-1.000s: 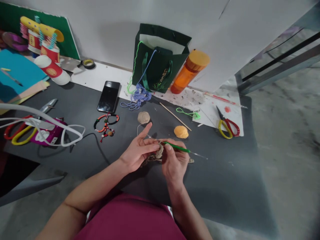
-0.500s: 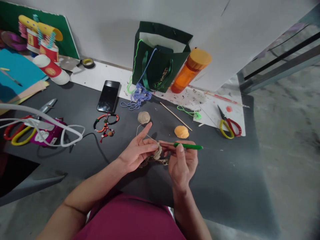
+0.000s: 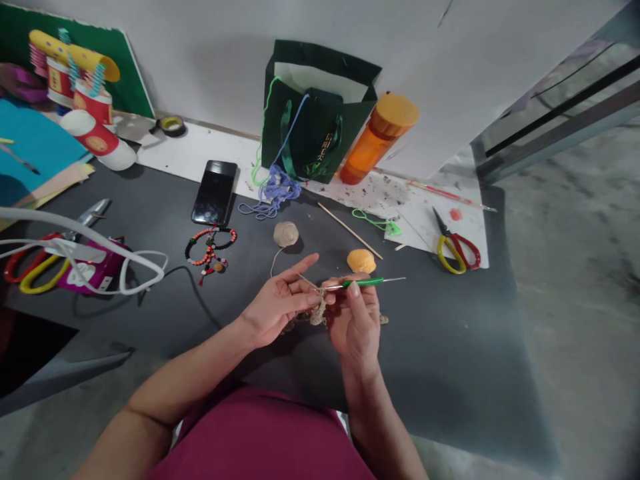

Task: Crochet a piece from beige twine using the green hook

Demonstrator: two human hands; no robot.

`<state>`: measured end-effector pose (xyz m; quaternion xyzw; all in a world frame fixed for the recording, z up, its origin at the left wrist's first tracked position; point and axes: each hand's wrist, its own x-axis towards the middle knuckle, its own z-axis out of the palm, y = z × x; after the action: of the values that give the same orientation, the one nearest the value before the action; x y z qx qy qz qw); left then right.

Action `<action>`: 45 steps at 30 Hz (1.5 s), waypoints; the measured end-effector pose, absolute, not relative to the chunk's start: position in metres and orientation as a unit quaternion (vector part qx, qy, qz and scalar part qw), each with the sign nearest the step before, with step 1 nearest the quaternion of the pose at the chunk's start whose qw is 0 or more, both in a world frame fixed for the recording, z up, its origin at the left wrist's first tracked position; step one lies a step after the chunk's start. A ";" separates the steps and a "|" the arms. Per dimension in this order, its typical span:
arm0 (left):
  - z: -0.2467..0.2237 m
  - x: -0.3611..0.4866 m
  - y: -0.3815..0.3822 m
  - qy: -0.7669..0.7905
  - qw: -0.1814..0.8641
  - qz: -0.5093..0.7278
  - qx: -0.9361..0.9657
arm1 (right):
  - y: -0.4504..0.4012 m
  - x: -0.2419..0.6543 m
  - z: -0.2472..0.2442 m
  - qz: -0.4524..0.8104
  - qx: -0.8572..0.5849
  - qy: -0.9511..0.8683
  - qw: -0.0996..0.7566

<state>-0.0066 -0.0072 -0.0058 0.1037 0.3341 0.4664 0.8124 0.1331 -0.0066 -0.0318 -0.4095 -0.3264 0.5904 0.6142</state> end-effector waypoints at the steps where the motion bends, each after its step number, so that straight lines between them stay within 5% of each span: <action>1: -0.005 -0.007 -0.007 0.338 0.810 0.469 0.101 | -0.006 0.133 -0.032 0.589 -0.411 -0.328 0.614; 10: -0.004 -0.004 -0.007 0.362 0.785 0.475 0.163 | -0.004 0.125 -0.036 0.483 -0.450 -0.325 0.677; 29: 0.003 0.006 -0.007 0.458 0.694 0.536 0.146 | -0.013 0.110 -0.033 0.477 -0.445 -0.375 0.659; 33: 0.005 0.001 -0.003 0.473 0.670 0.555 0.141 | 0.000 0.149 -0.022 0.443 -0.431 -0.602 0.506; 38: 0.006 -0.004 0.003 0.466 0.711 0.513 0.119 | 0.065 0.271 -0.017 0.099 -0.737 -0.549 0.382; 45: -0.002 -0.004 0.006 0.469 0.728 0.489 0.102 | 0.122 0.363 -0.032 0.084 -0.780 -0.520 0.338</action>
<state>-0.0040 0.0057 -0.0017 0.1024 0.4692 0.4894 0.7280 0.3635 0.1218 -0.0318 -0.7801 -0.5199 0.0842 0.3377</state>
